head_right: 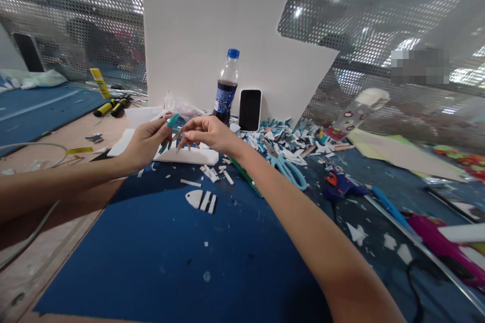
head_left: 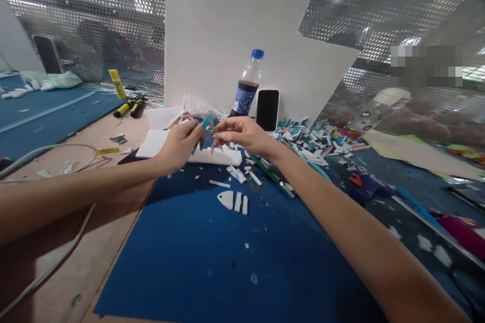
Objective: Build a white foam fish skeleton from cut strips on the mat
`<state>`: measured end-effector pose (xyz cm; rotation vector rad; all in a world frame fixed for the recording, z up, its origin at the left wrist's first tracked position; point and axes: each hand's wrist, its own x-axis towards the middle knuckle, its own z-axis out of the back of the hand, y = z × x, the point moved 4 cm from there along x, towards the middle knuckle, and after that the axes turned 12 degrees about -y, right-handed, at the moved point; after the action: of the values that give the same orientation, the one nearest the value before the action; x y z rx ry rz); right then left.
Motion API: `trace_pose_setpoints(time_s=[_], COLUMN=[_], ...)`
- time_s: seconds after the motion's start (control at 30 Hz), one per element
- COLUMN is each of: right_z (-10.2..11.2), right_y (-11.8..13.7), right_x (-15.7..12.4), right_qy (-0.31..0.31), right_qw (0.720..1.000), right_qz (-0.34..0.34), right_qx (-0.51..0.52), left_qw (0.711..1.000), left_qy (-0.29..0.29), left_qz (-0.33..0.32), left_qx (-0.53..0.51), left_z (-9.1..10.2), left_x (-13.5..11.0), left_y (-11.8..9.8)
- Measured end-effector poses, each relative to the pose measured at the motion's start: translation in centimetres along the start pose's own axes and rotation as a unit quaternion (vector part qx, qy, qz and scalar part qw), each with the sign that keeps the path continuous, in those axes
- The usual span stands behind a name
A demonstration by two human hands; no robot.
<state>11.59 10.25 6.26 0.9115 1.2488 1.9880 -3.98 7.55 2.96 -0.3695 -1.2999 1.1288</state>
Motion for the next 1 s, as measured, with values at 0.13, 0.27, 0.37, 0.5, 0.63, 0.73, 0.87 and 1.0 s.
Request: trace_pose_setpoints(time_s=[0.13, 0.27, 0.37, 0.5, 0.63, 0.73, 0.87, 1.0], right_z=[0.0, 0.3, 1.1, 2.2, 3.1, 3.3, 3.2, 4.0], right_y=[0.2, 0.3, 0.5, 0.5, 0.1, -0.2, 0.3, 1.9], right_x=[0.0, 0.1, 0.1, 0.0, -0.1, -0.2, -0.3, -0.3], right_qy=[0.002, -0.008, -0.035, -0.018, -0.002, 0.012, 0.008, -0.094], right_qw=[1.000, 0.998, 0.996, 0.995, 0.997, 0.998, 0.997, 0.978], right_qz=[0.010, 0.018, 0.041, 0.062, 0.058, 0.047, 0.052, 0.108], right_qx=[-0.030, -0.056, -0.070, -0.070, -0.041, -0.039, -0.047, -0.151], left_qw=[1.000, 1.000, 1.000, 0.996, 0.993, 0.992, 0.991, 0.989], left_qy=[-0.003, -0.005, 0.024, 0.088, 0.112, 0.119, 0.124, 0.132], left_qz=[0.002, -0.004, -0.008, -0.014, -0.028, -0.040, -0.052, -0.066], left_qx=[-0.001, -0.009, -0.018, -0.023, -0.018, -0.013, -0.007, 0.000], left_z=[0.0, -0.1, -0.5, -1.3, -1.5, -1.5, -1.5, -1.4], left_x=[-0.1, -0.3, -0.9, -1.8, -2.1, -2.1, -2.1, -2.2], left_y=[-0.1, 0.2, 0.6, 0.9, 0.6, 0.5, 0.5, 0.3])
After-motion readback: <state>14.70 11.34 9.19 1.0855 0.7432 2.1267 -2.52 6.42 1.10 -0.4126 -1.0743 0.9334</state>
